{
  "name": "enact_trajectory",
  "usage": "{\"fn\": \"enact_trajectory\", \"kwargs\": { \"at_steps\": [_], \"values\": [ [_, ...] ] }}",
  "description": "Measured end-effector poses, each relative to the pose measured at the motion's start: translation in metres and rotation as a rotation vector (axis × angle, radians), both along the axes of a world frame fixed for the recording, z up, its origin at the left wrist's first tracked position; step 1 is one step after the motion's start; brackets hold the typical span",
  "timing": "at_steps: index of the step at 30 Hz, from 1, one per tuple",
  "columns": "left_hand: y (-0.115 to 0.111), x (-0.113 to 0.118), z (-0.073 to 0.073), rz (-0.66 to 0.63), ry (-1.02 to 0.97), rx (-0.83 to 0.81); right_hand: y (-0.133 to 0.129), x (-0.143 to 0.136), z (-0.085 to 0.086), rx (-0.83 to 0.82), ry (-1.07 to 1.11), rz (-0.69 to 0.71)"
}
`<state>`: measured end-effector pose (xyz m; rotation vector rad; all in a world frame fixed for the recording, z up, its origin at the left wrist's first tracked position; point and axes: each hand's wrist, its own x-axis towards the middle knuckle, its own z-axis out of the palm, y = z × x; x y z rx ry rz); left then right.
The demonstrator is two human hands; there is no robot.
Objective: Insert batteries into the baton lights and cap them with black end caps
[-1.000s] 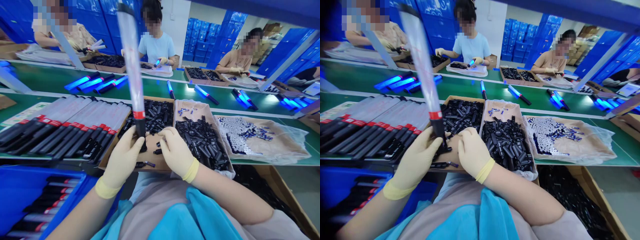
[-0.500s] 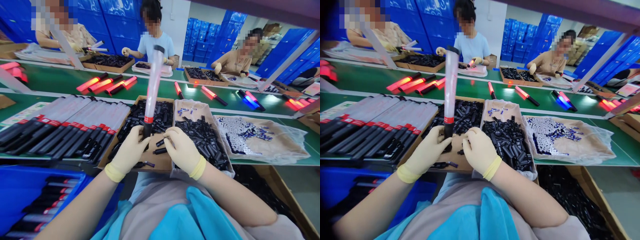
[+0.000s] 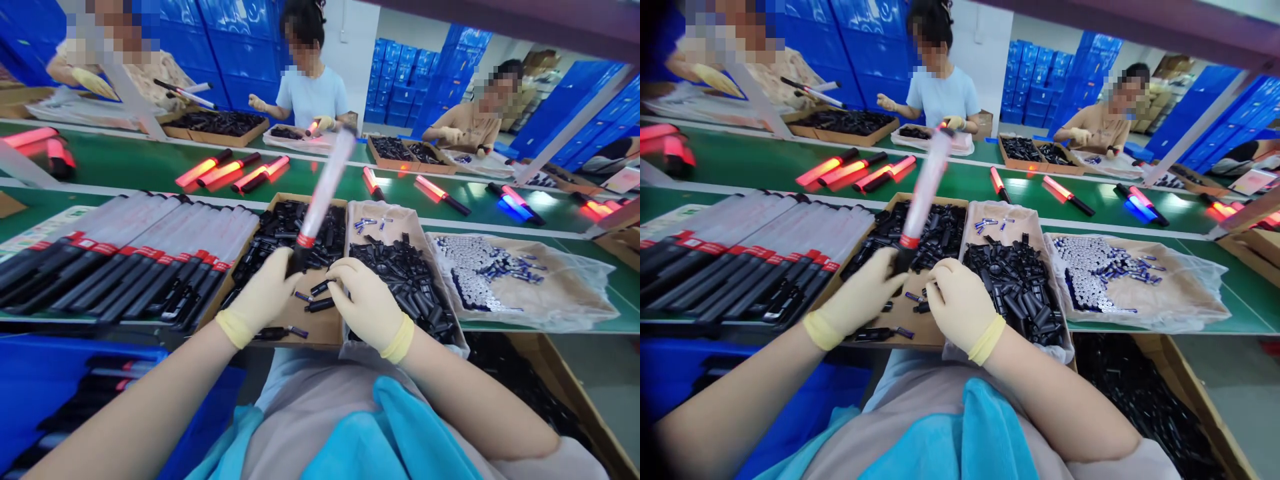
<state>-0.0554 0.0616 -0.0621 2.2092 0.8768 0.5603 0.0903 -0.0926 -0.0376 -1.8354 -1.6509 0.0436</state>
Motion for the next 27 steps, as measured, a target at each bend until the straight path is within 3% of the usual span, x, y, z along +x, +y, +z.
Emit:
{"fn": "enact_trajectory", "kwargs": {
  "at_steps": [3,5,9,13,16,19,23,25,27],
  "values": [
    [0.005,-0.011,0.017,0.060,-0.145,-0.128,0.015,-0.001,0.006,-0.322,-0.237,0.047],
    [0.003,-0.018,0.023,0.072,-0.298,-0.383,0.034,-0.007,0.005,-0.479,-0.359,0.121],
    [-0.014,-0.030,0.021,0.097,-0.591,-0.876,0.081,-0.030,-0.009,-0.595,-0.411,0.212],
    [-0.030,-0.046,0.017,0.143,-0.701,-0.990,0.104,-0.042,-0.012,-0.670,-0.407,0.261],
    [-0.038,-0.059,0.020,0.155,-0.729,-0.984,0.091,-0.037,0.003,-0.581,-0.402,0.259],
    [-0.044,-0.067,0.021,0.114,-0.712,-0.990,0.066,-0.030,0.021,-0.333,-0.323,0.246],
    [-0.051,-0.066,0.017,0.155,-0.651,-0.890,0.039,-0.038,0.028,0.114,-0.204,0.496],
    [-0.054,-0.064,0.015,0.153,-0.634,-0.842,0.033,-0.045,0.024,0.186,-0.277,0.626],
    [-0.056,-0.065,0.014,0.113,-0.607,-0.805,0.031,-0.049,0.019,0.222,-0.363,0.662]
  ]
}}
